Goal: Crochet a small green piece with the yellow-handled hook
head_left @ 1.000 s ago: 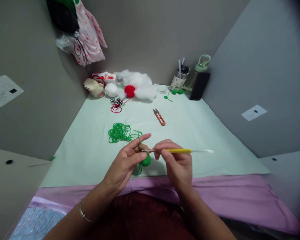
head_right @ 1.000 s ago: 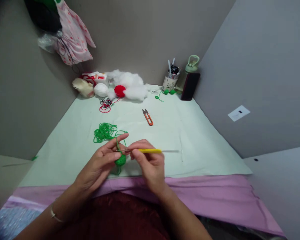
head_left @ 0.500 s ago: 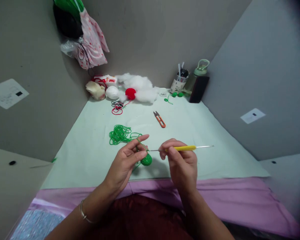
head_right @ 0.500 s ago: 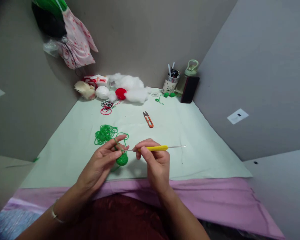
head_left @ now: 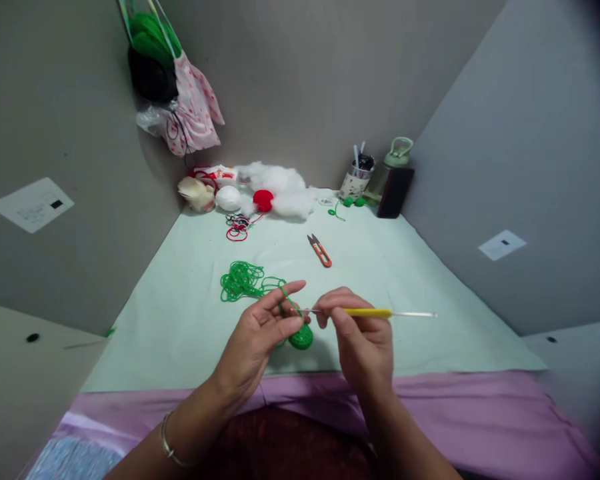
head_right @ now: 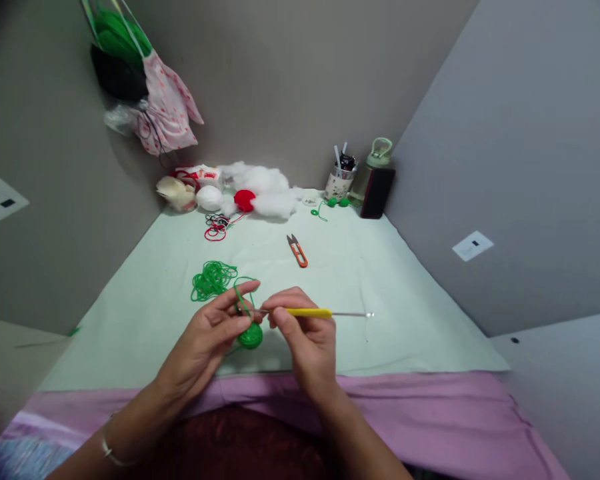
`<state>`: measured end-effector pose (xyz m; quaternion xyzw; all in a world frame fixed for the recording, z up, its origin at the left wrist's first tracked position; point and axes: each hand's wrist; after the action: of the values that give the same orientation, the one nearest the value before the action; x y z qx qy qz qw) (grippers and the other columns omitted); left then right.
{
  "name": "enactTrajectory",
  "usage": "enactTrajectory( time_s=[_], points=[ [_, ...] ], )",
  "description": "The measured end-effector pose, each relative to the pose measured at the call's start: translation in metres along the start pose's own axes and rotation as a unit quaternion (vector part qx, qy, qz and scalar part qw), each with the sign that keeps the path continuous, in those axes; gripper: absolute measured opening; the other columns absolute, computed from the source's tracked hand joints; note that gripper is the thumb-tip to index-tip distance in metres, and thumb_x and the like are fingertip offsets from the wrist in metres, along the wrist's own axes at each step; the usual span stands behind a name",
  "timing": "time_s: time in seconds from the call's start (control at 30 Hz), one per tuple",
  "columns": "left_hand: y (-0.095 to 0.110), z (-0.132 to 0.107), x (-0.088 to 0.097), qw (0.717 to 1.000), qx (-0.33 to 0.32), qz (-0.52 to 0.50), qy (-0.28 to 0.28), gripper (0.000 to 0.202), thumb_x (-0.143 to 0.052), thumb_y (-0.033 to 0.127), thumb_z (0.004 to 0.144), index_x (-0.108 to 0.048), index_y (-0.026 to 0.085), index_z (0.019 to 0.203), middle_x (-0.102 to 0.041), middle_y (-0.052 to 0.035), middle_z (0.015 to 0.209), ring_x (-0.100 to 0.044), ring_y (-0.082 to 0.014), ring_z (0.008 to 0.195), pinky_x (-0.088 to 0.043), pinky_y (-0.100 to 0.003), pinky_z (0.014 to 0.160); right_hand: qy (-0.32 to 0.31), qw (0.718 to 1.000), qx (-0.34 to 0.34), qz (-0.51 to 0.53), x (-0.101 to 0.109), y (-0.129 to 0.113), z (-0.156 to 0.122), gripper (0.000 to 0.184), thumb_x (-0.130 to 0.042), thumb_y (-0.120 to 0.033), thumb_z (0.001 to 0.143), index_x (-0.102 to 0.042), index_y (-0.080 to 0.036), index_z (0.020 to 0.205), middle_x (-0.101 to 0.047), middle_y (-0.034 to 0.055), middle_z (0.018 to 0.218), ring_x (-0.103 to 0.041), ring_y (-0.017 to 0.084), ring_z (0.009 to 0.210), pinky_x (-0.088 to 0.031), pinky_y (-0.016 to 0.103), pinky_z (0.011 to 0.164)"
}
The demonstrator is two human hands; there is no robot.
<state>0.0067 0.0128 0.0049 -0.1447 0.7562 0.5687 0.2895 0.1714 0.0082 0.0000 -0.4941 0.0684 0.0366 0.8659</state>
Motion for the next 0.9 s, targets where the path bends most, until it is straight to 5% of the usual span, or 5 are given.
enactTrajectory(
  time_s=[0.2, 0.37, 0.5, 0.63, 0.9],
  points=[
    [-0.006, 0.002, -0.002, 0.999, -0.029, 0.027, 0.032, 0.047, -0.093, 0.027, 0.073, -0.081, 0.025, 0.119, -0.07, 0.0007, 0.081, -0.063, -0.0127, 0.081, -0.047, -0.025, 0.081, -0.055, 0.988, 0.061, -0.129, -0.007, 0.004, 0.0, 0.025, -0.06, -0.013, 0.1, -0.078, -0.028, 0.11, -0.08, 0.0054, 0.1, -0.074, 0.019, 0.091, -0.061, 0.033, 0.075],
    [-0.002, 0.003, -0.006, 1.0, 0.001, -0.026, 0.016, 0.057, -0.096, 0.034, 0.07, -0.079, 0.021, 0.124, -0.074, -0.0028, 0.09, -0.066, -0.0162, 0.091, -0.048, -0.026, 0.088, -0.07, 0.915, 0.248, -0.309, -0.001, 0.009, -0.007, 0.039, -0.064, -0.009, 0.096, -0.076, -0.03, 0.126, -0.078, 0.0106, 0.115, -0.073, 0.024, 0.102, -0.062, 0.038, 0.081],
    [0.007, 0.005, -0.007, 0.998, 0.042, -0.043, -0.006, 0.052, -0.093, 0.028, 0.072, -0.08, 0.016, 0.121, -0.074, -0.0062, 0.089, -0.066, -0.0171, 0.089, -0.046, -0.027, 0.084, 0.021, 0.99, 0.078, -0.115, 0.002, 0.005, 0.0, 0.021, -0.062, -0.017, 0.098, -0.08, -0.026, 0.102, -0.074, 0.005, 0.086, -0.067, 0.017, 0.07, -0.057, 0.03, 0.061],
    [0.009, 0.008, -0.009, 1.0, -0.012, 0.026, -0.01, 0.033, -0.093, 0.026, 0.072, -0.084, 0.018, 0.103, -0.076, -0.0057, 0.089, -0.066, -0.0176, 0.087, -0.047, -0.029, 0.084, 0.05, 0.998, -0.047, 0.015, -0.006, -0.001, 0.01, 0.014, -0.069, -0.028, 0.096, -0.08, -0.023, 0.09, -0.067, 0.0013, 0.077, -0.058, 0.012, 0.06, -0.05, 0.025, 0.055],
    [0.06, 0.048, -0.006, 0.996, -0.069, 0.041, -0.022, 0.024, -0.095, 0.029, 0.069, -0.075, 0.017, 0.077, -0.076, -0.0027, 0.076, -0.069, -0.0166, 0.078, -0.05, -0.027, 0.076, -0.191, 0.945, -0.057, -0.258, 0.026, 0.004, 0.081, 0.036, -0.069, -0.035, 0.096, -0.067, -0.023, 0.129, -0.073, 0.0049, 0.099, -0.07, 0.018, 0.087, -0.058, 0.034, 0.083]
  ],
)
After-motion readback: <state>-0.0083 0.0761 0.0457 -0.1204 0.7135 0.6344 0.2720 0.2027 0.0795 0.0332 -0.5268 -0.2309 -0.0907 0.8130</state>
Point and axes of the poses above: each hand's wrist, its own z-axis towards the middle knuckle, its own x-axis out of the back of the hand, y = z × x
